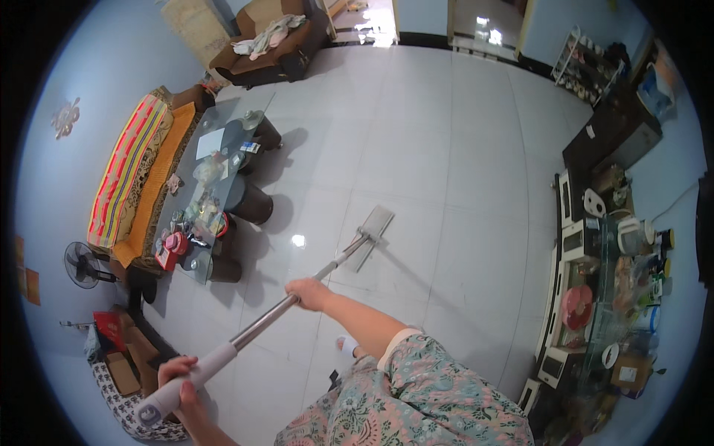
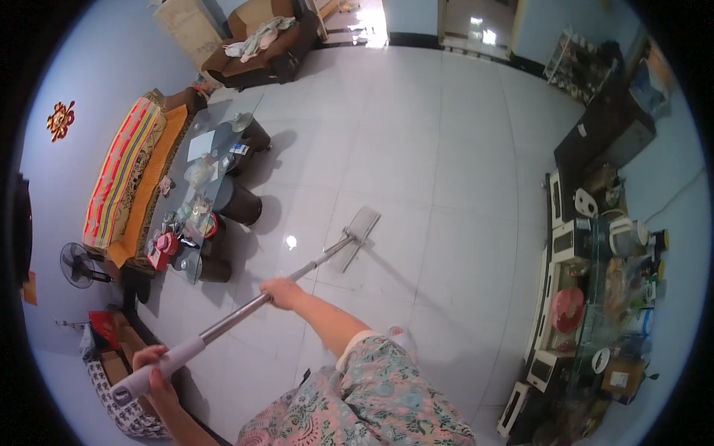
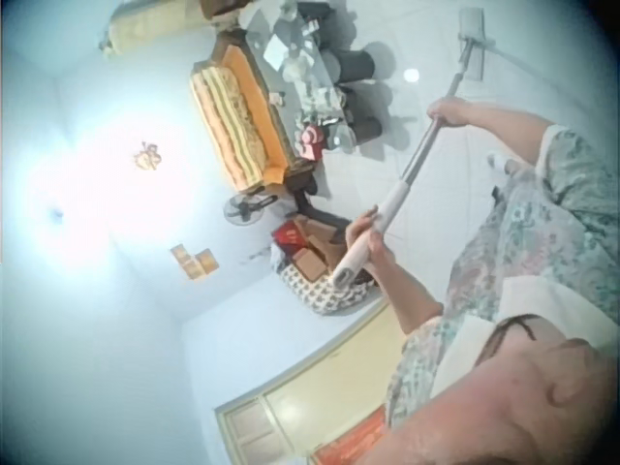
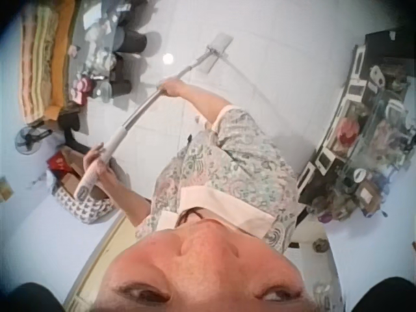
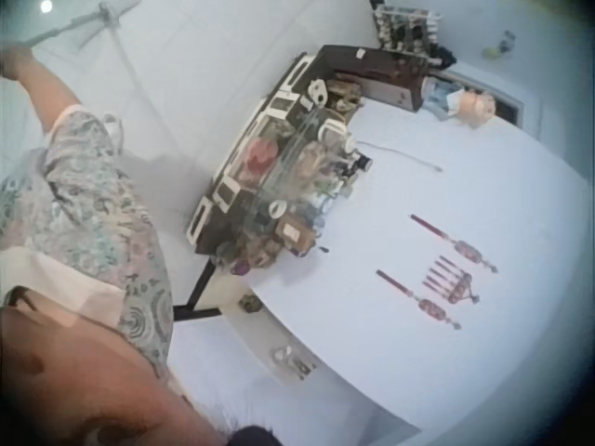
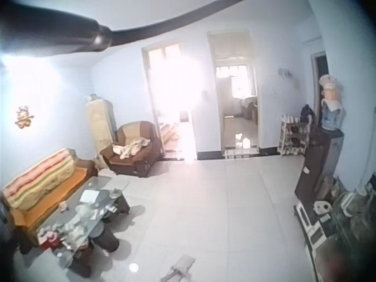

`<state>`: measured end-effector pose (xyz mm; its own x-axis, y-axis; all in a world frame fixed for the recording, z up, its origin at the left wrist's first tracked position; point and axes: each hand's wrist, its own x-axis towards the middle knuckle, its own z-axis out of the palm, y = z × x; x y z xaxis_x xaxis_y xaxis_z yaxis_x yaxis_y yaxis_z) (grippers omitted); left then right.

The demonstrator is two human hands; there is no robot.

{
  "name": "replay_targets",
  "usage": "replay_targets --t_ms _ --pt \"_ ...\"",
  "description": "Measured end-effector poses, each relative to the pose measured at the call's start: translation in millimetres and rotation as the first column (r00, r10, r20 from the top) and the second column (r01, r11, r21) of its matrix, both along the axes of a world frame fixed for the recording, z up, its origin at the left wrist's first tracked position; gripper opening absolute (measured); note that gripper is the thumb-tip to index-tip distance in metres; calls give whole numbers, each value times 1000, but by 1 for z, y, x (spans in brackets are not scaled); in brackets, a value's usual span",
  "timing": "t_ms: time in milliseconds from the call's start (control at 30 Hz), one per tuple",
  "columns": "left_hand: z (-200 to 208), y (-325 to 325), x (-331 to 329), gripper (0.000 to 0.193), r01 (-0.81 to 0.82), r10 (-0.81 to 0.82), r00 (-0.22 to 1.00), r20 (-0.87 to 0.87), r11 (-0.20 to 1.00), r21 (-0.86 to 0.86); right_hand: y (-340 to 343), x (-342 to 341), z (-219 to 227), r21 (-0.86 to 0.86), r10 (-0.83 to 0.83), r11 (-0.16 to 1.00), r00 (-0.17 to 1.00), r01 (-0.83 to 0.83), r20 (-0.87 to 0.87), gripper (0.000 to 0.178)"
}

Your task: The person mops the tiled floor of a living room using a flat mop. They move around furniture, including a sofa and a coffee table, to clean the entire visible area. The person also briefly handles a small object from a red box before resuming the mopping task.

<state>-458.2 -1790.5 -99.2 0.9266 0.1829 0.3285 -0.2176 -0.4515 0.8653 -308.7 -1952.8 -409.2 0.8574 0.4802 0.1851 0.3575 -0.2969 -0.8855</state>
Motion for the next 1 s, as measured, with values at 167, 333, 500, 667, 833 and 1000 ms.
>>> replay_targets --t_ms 167,333,500,667,833,1000 --pt "-20 -79 26 33 20 -17 997 69 999 -38 -85 7 -15 71 -286 958 950 279 129 14" --pt "-37 -134 56 35 136 -136 991 11 988 -72 -160 15 -28 94 -556 831 826 548 93 17" --pt "-49 -148 54 24 332 -333 942 -43 943 -30 -199 -17 -43 132 -676 735 734 665 66 13" --pt "-41 -123 11 21 609 -603 790 -114 747 269 -216 -47 -93 -14 -604 796 794 606 67 16" --pt "-34 -84 -44 23 644 -634 761 -141 711 282 -162 -73 -120 -183 -397 904 918 387 -20 18" --pt "-30 -9 -145 23 461 -426 887 -175 820 339 -68 -131 -97 -279 -144 955 979 100 -143 13"
